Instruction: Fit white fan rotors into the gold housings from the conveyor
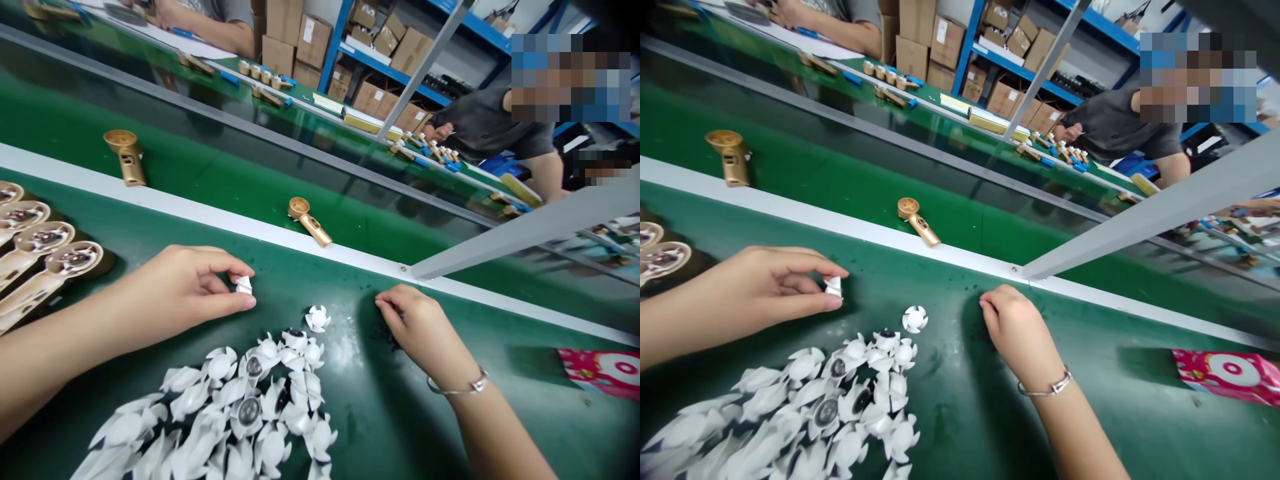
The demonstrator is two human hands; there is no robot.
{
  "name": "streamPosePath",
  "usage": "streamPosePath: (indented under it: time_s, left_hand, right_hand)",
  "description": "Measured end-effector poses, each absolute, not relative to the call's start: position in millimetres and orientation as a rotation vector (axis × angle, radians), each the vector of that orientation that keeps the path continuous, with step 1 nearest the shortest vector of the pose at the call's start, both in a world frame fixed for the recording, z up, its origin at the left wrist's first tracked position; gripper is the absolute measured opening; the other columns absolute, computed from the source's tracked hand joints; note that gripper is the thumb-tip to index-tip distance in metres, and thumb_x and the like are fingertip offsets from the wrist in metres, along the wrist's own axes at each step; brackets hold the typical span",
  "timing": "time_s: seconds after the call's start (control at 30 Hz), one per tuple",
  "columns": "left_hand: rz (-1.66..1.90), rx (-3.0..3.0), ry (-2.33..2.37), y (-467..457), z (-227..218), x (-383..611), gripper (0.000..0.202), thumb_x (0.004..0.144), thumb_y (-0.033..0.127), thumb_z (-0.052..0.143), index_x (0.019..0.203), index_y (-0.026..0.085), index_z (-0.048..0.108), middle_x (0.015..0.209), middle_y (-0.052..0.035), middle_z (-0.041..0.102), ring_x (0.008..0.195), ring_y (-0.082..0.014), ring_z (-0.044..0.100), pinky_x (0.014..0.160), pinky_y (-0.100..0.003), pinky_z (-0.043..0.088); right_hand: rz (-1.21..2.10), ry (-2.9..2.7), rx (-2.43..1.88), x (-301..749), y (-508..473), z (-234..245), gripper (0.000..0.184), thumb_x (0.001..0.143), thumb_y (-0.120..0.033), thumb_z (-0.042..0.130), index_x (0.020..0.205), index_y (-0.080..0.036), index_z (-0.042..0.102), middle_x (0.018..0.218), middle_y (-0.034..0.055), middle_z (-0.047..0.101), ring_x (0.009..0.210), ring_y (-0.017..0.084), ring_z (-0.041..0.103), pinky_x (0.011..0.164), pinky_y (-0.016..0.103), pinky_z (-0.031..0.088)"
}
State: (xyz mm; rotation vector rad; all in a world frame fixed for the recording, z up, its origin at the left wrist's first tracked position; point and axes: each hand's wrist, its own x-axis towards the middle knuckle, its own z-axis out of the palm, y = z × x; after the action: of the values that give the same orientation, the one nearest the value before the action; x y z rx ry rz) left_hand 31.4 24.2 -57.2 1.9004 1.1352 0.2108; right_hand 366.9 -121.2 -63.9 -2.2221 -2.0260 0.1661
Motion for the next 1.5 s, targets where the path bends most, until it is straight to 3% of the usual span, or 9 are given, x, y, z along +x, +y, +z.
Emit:
streamPosePath:
  time_s: [0.17, 0.27, 0.43, 0.6, 0.77, 1.03, 1.23, 1.4, 1.5]
  left_hand:
    - [0.235, 1.702, 1.157, 18, -54, 33, 0.054, 0.068, 0.059, 0.081, 0.11, 0.025, 0.073, 0.072, -0.0013, 0.075, 0.066, -0.0171, 0.067, 0.057, -0.021, 0.05]
    - [0.319, 1.439, 1.041, 13, -50, 33, 0.049, 0.07, 0.049, 0.085, 0.111, 0.025, 0.072, 0.071, 0.0008, 0.075, 0.065, -0.0126, 0.067, 0.059, -0.017, 0.05]
    - [0.452, 1.029, 0.715, 2, -48, 35, 0.034, 0.073, 0.028, 0.087, 0.105, 0.026, 0.075, 0.067, 0.0034, 0.075, 0.065, -0.006, 0.069, 0.064, -0.01, 0.053]
    - [0.527, 0.948, 0.559, -10, -49, 40, 0.036, 0.077, 0.013, 0.083, 0.109, 0.026, 0.074, 0.081, 0.0015, 0.076, 0.071, -0.0057, 0.07, 0.068, -0.01, 0.055]
    - [0.635, 0.965, 0.434, -15, -45, 42, 0.038, 0.073, 0.003, 0.082, 0.103, 0.026, 0.077, 0.1, 0.0011, 0.069, 0.075, -0.0076, 0.072, 0.067, -0.013, 0.059]
    - [0.677, 0.942, 0.464, -18, -41, 40, 0.034, 0.072, 0.002, 0.083, 0.098, 0.024, 0.078, 0.103, 0.0007, 0.065, 0.077, -0.0087, 0.072, 0.071, -0.018, 0.063]
    - [0.67, 0.916, 0.509, -19, -39, 40, 0.031, 0.073, 0.005, 0.082, 0.098, 0.02, 0.076, 0.094, 0.0001, 0.072, 0.076, -0.0112, 0.074, 0.071, -0.02, 0.063]
    - [0.699, 0.919, 0.572, -10, -38, 36, 0.029, 0.075, 0.007, 0.082, 0.101, 0.017, 0.073, 0.081, 0.0005, 0.078, 0.075, -0.0119, 0.076, 0.074, -0.019, 0.061]
    - [0.882, 0.932, 0.634, 3, -34, 30, 0.029, 0.076, 0.012, 0.083, 0.103, 0.016, 0.074, 0.079, 0.0009, 0.079, 0.076, -0.0113, 0.075, 0.077, -0.018, 0.06]
  right_hand:
    - [0.021, -2.037, -2.348, 349, -118, -64, 0.03, 0.094, -0.017, 0.047, 0.072, -0.017, 0.066, 0.077, 0.0086, 0.063, 0.071, 0.024, 0.061, 0.063, 0.035, 0.041]
    - [-0.051, -1.965, -2.383, 343, -114, -67, 0.028, 0.09, -0.014, 0.049, 0.064, -0.017, 0.059, 0.072, 0.0099, 0.059, 0.068, 0.026, 0.058, 0.06, 0.035, 0.037]
    - [0.082, -1.878, -2.227, 314, -104, -51, 0.018, 0.091, -0.017, 0.051, 0.075, -0.019, 0.059, 0.073, 0.0045, 0.06, 0.064, 0.018, 0.057, 0.059, 0.03, 0.043]
    - [0.571, -1.742, -1.611, 247, -100, -14, 0.014, 0.097, -0.019, 0.05, 0.086, -0.023, 0.058, 0.08, -0.0031, 0.059, 0.071, 0.011, 0.056, 0.063, 0.022, 0.046]
    - [0.62, -1.742, -1.446, 219, -94, -7, 0.013, 0.094, -0.011, 0.053, 0.087, -0.022, 0.057, 0.083, -0.0037, 0.057, 0.073, 0.009, 0.054, 0.064, 0.02, 0.044]
    - [0.446, -1.796, -1.498, 216, -91, -13, 0.013, 0.093, -0.012, 0.053, 0.087, -0.022, 0.059, 0.082, -0.002, 0.059, 0.071, 0.011, 0.058, 0.063, 0.022, 0.046]
    - [0.392, -1.803, -1.506, 214, -91, -13, 0.014, 0.094, -0.013, 0.053, 0.087, -0.023, 0.06, 0.082, 0.0003, 0.062, 0.072, 0.013, 0.061, 0.062, 0.025, 0.05]
    - [0.176, -2.09, -1.351, 219, -95, -22, 0.032, 0.093, -0.006, 0.053, 0.12, -0.022, 0.061, 0.101, 0.006, 0.067, 0.087, 0.016, 0.066, 0.073, 0.027, 0.054]
    - [0.188, -1.969, -1.469, 216, -75, -37, 0.036, 0.095, -0.008, 0.047, 0.128, -0.019, 0.057, 0.106, 0.0102, 0.067, 0.087, 0.019, 0.069, 0.073, 0.031, 0.057]
